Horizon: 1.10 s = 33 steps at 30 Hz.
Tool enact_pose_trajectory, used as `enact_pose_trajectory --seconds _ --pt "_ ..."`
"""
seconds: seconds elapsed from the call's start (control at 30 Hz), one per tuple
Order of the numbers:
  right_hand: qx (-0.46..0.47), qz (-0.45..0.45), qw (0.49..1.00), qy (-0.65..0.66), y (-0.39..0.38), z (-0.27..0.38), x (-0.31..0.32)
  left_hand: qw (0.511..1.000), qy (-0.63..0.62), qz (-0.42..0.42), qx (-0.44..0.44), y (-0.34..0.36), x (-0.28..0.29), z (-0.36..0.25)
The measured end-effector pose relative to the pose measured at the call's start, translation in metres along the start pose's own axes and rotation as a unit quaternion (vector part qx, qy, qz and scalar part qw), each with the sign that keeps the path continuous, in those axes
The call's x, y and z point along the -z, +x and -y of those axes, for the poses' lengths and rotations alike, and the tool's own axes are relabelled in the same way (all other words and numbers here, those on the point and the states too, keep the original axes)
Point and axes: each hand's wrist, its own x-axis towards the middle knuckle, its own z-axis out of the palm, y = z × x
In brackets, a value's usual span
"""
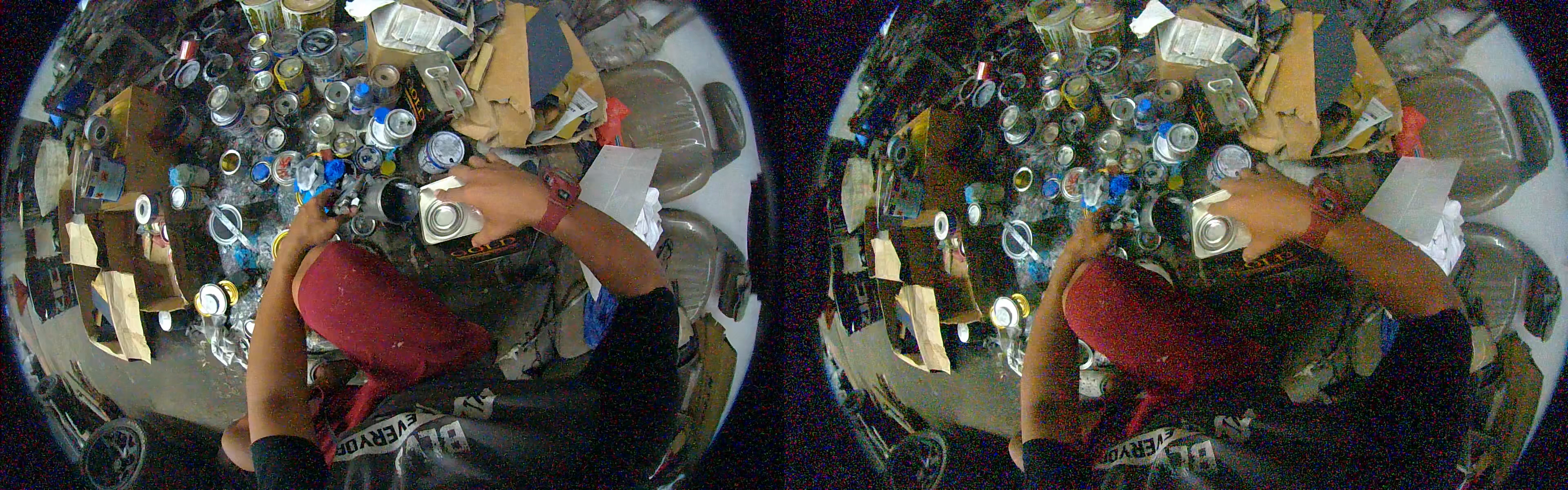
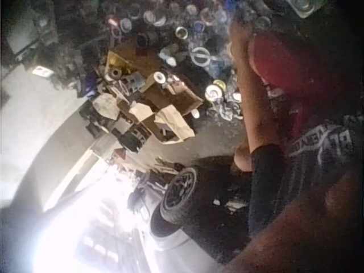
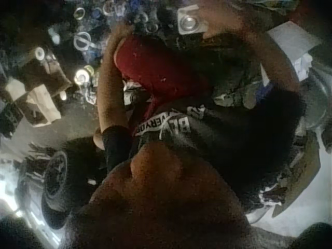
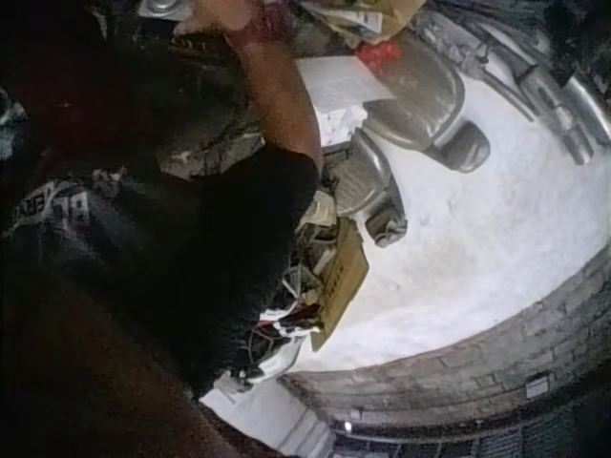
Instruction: The person sits on the floor and opens several paint cans, pours paint between them, and stirs the contents with a stick. The person repeatedly picks up, opens, and closes cans while mixing paint.
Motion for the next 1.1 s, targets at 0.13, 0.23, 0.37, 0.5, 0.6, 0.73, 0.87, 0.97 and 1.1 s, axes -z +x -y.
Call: enact_pose_trajectory --seconds 0.13,0.23,0.37,0.5,0.6,0.73,0.87,0.97,1.1 --pt "0.008 -0.072 0.997 -0.007 -0.011 0.002 -0.012 0.999 -0.017 -0.002 -0.048 0.001 -0.005 0.036" --pt "-0.033 -0.122 0.992 0.013 -0.036 -0.009 -0.048 0.999 -0.036 0.024 0.007 -0.01 0.003 -0.008" --pt "-0.136 -0.215 0.966 0.042 -0.049 -0.011 -0.097 0.979 -0.192 -0.059 0.039 -0.043 0.022 -0.032" --pt "-0.239 -0.272 0.929 0.075 -0.027 0.002 -0.13 0.951 -0.271 -0.148 0.033 -0.065 0.058 -0.008" --pt "-0.286 -0.313 0.899 0.112 -0.007 0.002 -0.161 0.952 -0.205 -0.207 0.09 -0.077 0.082 -0.005" --pt "-0.318 -0.341 0.873 0.141 0.004 0.007 -0.188 0.933 -0.208 -0.254 0.149 -0.122 0.097 -0.009" --pt "-0.322 -0.364 0.859 0.163 0.016 0.012 -0.204 0.916 -0.223 -0.273 0.193 -0.158 0.144 0.029" --pt "-0.327 -0.387 0.85 0.141 0.017 0.022 -0.222 0.92 -0.212 -0.281 0.173 -0.181 0.142 0.043" --pt "-0.331 -0.395 0.849 0.119 0.016 0.028 -0.23 0.85 -0.36 -0.349 0.159 -0.21 0.158 0.069"
